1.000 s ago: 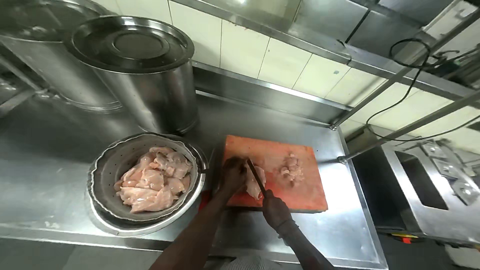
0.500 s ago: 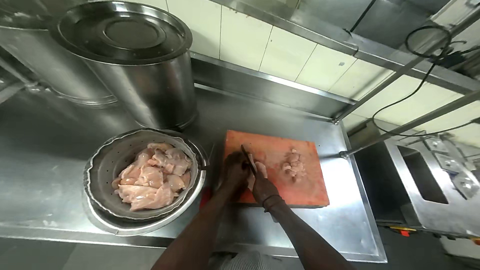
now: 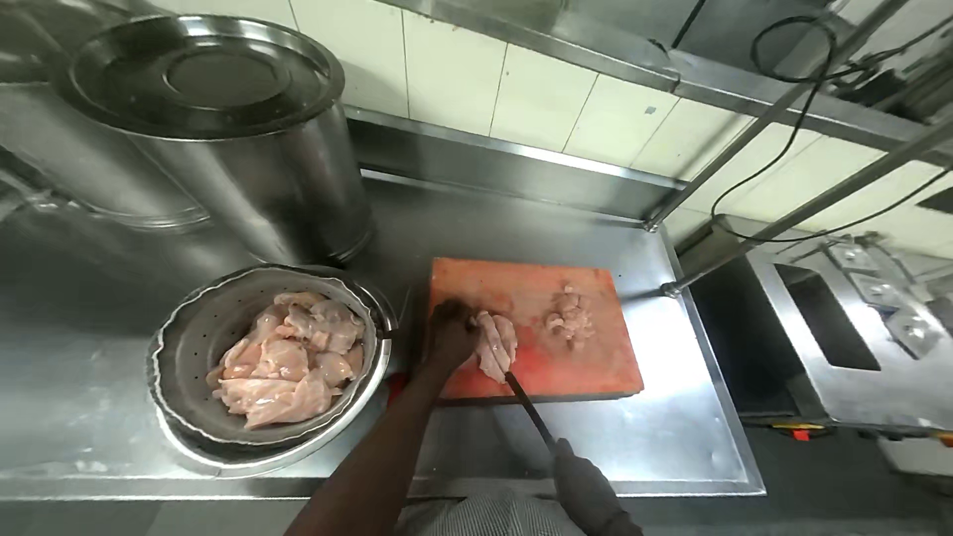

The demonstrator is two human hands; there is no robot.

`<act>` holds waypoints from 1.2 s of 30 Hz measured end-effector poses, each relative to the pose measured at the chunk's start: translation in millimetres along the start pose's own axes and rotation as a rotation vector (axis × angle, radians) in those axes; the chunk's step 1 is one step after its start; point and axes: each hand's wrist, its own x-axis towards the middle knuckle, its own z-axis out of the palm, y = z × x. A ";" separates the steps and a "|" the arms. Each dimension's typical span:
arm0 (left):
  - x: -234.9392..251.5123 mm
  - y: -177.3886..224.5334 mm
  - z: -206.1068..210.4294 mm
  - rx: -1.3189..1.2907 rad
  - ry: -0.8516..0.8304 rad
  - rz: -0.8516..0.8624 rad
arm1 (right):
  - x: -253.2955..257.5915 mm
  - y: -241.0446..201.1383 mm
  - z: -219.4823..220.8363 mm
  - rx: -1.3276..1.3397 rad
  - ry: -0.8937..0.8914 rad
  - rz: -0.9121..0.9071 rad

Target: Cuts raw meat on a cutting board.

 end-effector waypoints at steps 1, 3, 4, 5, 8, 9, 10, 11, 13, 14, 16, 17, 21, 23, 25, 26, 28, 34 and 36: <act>-1.1 2.3 -4.3 -0.010 -0.041 -0.008 | 0.1 12.4 2.1 0.035 -0.024 -0.008; -5.7 -0.3 -8.0 -0.049 -0.100 0.018 | 4.7 40.2 19.4 0.159 0.062 -0.022; -10.3 -1.1 -10.9 -0.075 -0.133 0.032 | 9.1 54.1 32.3 0.242 0.163 -0.033; -16.9 1.1 -16.9 -0.105 -0.194 0.030 | 14.6 67.2 44.9 0.342 0.263 -0.046; -38.0 14.6 -40.2 -0.087 -0.411 0.008 | 32.3 94.9 74.5 0.681 0.477 -0.042; -39.7 16.5 -44.8 -0.005 -0.434 0.016 | 37.8 100.2 81.8 0.787 0.513 -0.031; -39.3 17.9 -47.6 0.087 -0.426 0.030 | 42.7 103.8 88.4 0.895 0.539 -0.024; -37.0 19.0 -48.5 0.159 -0.392 0.050 | 45.8 105.3 93.8 1.005 0.560 -0.017; -27.7 29.1 -49.0 0.202 -0.342 0.044 | 49.6 104.6 103.5 1.202 0.603 -0.011; -20.5 35.4 -46.3 0.191 -0.331 0.045 | 50.6 104.3 107.3 1.278 0.618 -0.013; -0.9 42.2 -31.8 0.206 -0.357 0.104 | 52.0 106.1 110.8 1.388 0.627 -0.026; 7.7 45.0 -23.2 0.235 -0.389 0.151 | 53.1 107.0 111.7 1.426 0.630 -0.029; 33.1 52.3 -1.7 0.250 -0.551 0.257 | 55.2 109.8 109.6 1.559 0.625 -0.049; 41.2 58.1 -2.6 0.205 -0.648 0.292 | 55.9 112.0 110.2 1.595 0.612 -0.068; 44.1 71.5 -11.4 0.173 -0.719 0.283 | 55.8 113.7 110.9 1.625 0.608 -0.086; 45.2 79.7 -17.3 0.151 -0.727 0.264 | 55.9 113.8 110.4 1.634 0.608 -0.090; 46.5 97.2 -33.4 0.088 -0.701 0.253 | 56.1 114.2 110.7 1.635 0.604 -0.094; 62.7 105.9 -72.7 0.034 -0.441 0.181 | 53.4 119.8 116.6 1.607 0.619 -0.055; 40.7 102.1 -77.0 0.210 -0.403 0.097 | 45.4 124.7 126.1 1.531 0.680 -0.110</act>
